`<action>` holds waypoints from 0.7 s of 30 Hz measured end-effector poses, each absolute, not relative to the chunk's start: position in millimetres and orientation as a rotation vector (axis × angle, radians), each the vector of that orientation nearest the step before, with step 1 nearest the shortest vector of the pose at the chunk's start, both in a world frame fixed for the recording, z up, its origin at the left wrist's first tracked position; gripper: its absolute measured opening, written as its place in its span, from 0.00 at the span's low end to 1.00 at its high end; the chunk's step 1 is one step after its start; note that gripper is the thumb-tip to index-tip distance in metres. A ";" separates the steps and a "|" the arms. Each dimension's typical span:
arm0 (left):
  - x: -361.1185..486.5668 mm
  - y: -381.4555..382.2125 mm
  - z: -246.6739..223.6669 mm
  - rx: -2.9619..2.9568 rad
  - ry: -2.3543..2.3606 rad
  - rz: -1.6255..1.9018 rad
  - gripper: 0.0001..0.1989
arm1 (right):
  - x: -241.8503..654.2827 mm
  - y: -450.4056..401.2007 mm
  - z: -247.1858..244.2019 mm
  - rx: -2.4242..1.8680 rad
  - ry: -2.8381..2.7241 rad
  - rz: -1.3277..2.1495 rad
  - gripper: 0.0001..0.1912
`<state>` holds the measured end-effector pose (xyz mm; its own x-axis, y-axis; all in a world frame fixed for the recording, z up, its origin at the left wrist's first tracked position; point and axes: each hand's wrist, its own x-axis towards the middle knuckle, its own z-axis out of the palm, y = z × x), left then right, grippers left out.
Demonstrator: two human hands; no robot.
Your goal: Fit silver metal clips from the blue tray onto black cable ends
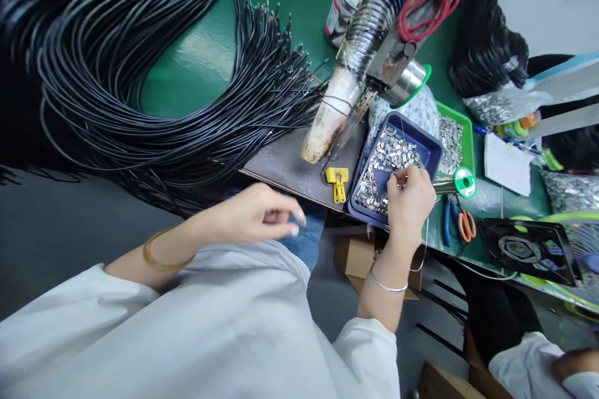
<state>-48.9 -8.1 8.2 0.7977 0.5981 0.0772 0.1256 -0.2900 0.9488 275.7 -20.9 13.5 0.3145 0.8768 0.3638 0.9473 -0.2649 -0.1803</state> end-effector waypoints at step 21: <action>-36.3 -12.8 -22.0 1.348 1.011 1.154 0.05 | 261.8 -51.0 19.9 -2.109 -1.482 -0.116 0.06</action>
